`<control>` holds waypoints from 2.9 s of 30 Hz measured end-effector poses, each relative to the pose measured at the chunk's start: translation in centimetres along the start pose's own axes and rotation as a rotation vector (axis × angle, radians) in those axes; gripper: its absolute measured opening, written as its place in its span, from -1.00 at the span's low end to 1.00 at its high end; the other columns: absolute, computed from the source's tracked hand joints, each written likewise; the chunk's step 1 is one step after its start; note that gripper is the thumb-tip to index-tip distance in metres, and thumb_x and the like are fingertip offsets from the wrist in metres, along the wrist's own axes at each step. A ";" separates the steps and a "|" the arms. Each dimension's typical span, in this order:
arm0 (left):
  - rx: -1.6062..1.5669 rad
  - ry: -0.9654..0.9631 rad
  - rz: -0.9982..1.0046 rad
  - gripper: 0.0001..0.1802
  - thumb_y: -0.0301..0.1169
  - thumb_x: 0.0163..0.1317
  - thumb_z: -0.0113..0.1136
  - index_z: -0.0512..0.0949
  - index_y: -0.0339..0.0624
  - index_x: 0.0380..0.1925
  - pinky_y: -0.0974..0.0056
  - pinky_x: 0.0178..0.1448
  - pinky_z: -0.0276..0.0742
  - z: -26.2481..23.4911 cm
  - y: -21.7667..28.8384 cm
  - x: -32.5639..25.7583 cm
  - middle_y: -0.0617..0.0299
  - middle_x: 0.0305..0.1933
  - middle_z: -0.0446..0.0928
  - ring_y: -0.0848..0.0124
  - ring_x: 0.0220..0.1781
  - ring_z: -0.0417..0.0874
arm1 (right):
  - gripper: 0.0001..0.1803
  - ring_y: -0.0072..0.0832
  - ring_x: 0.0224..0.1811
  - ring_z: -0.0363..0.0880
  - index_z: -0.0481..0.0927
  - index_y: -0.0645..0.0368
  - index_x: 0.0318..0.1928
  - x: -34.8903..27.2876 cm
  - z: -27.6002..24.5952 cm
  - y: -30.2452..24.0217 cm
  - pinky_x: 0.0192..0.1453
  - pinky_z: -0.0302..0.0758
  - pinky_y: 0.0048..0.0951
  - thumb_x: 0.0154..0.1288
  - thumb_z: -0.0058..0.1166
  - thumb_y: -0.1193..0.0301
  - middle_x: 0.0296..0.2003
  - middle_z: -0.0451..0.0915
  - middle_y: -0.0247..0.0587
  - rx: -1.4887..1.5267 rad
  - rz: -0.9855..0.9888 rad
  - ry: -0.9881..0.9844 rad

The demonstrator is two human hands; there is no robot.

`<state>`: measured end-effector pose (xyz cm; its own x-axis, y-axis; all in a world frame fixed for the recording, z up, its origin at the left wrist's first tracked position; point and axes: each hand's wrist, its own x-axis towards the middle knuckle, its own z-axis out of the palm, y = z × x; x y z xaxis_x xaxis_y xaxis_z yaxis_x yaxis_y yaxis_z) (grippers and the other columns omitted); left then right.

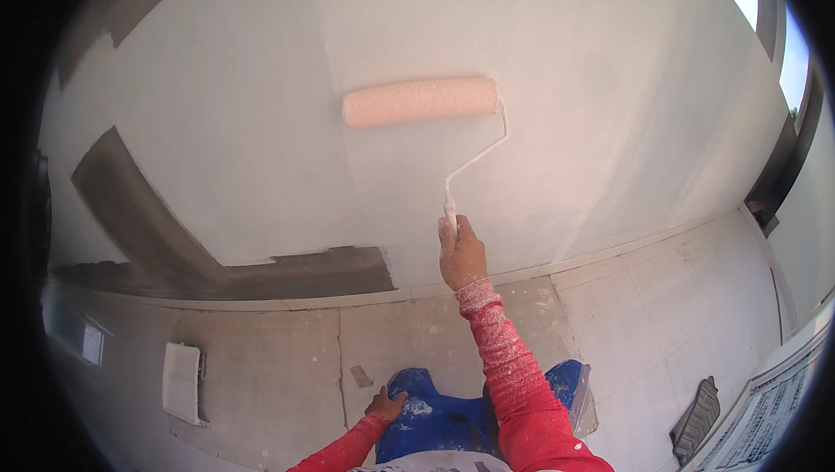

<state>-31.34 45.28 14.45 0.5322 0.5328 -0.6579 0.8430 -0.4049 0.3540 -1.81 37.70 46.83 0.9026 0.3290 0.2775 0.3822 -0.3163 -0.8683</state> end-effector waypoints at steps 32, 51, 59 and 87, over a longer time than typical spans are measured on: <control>-0.032 0.029 0.018 0.16 0.45 0.20 -0.01 0.09 -0.22 0.54 -0.11 0.48 0.34 0.3 0.0 -0.2 -0.30 0.43 0.35 -0.14 0.43 0.45 | -0.56 -0.57 -0.66 0.32 0.43 0.06 -0.22 22.5 -13.8 -36.0 -0.55 0.33 -0.36 0.55 -0.15 -0.06 -0.60 0.35 -0.45 0.414 -0.221 0.009; -0.020 -0.021 -0.028 0.10 0.43 0.24 -0.06 0.04 -0.07 0.58 -0.09 0.46 0.37 -0.9 0.6 -0.6 -0.21 0.46 0.33 -0.13 0.43 0.46 | -0.56 0.23 -0.33 0.66 0.43 0.30 -0.12 -1.6 5.7 2.3 -0.27 0.52 0.09 0.62 -0.18 0.10 -0.44 0.63 0.23 -0.130 0.059 -0.005; -0.029 -0.035 -0.030 0.08 0.40 0.27 -0.04 0.05 -0.10 0.57 -0.12 0.43 0.38 -0.8 1.1 -0.2 -0.25 0.46 0.31 -0.19 0.39 0.47 | -0.49 0.31 -0.11 0.63 0.52 0.32 0.11 -11.2 10.1 19.3 -0.04 0.54 0.17 0.58 -0.14 0.08 -0.20 0.65 0.39 -0.331 0.256 -0.158; -0.006 -0.017 -0.080 0.05 0.36 0.29 -0.03 0.10 -0.19 0.54 -0.05 0.48 0.35 -0.3 3.1 -0.1 -0.26 0.46 0.32 -0.14 0.44 0.43 | -0.50 -0.35 -0.68 0.52 0.52 0.22 -0.22 -12.3 6.0 32.9 -0.64 0.45 -0.23 0.53 -0.04 -0.03 -0.59 0.49 -0.23 -0.103 0.893 -0.446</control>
<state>-28.76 44.23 15.83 0.4615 0.5510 -0.6953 0.8835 -0.3566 0.3039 -1.49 28.58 12.44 0.7189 0.2302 -0.6559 -0.3642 -0.6789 -0.6375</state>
